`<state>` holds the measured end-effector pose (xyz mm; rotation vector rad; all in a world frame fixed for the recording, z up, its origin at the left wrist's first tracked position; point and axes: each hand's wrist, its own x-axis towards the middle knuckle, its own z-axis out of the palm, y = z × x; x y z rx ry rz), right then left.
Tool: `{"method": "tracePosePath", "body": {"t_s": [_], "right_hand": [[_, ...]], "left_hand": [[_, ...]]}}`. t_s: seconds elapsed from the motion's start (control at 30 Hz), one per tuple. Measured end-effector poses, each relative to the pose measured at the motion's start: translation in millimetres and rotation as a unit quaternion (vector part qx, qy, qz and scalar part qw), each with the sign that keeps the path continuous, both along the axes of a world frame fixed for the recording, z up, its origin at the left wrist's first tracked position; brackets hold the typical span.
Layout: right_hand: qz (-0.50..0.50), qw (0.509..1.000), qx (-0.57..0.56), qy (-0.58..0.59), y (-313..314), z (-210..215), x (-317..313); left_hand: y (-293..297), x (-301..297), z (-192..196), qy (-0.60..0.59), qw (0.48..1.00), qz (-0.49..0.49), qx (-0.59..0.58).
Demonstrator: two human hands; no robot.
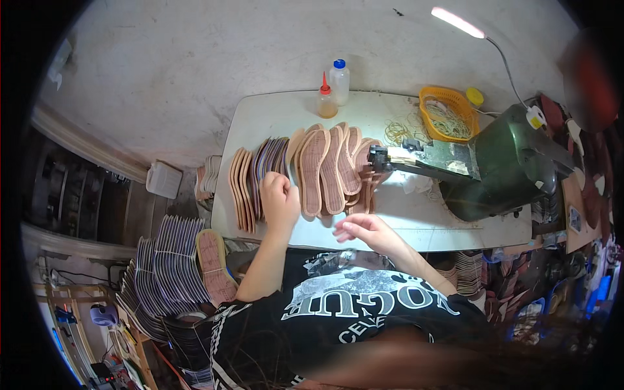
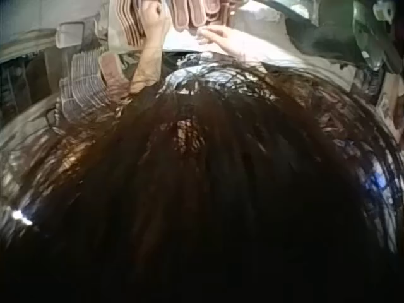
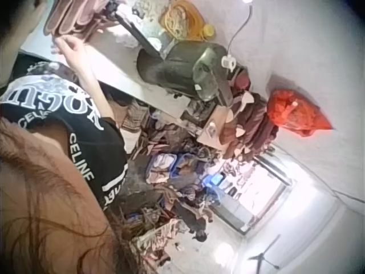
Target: The recorder is processing shoe insoles using an industrial machine on a manufacturing workbench.
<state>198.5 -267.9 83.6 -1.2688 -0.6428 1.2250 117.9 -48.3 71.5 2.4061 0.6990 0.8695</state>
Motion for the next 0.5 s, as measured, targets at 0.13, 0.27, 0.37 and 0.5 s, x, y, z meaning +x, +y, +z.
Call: {"method": "tracePosePath", "body": {"t_s": [0.13,0.27,0.37,0.5], "right_hand": [[-0.102,0.986,0.127,-0.029,9,20,0],[-0.193,0.960,0.061,-0.192,16,22,14],[-0.204,0.949,0.092,-0.223,14,34,21],[-0.161,0.934,0.145,-0.285,3,51,35]], "left_hand": [[-65,-5,17,-0.169,0.979,-0.109,-0.016],[-92,-1,26,-0.124,0.951,-0.283,-0.012],[-83,4,24,-0.150,0.929,-0.331,-0.069],[-86,20,16,-0.406,0.850,-0.157,-0.296]]}}
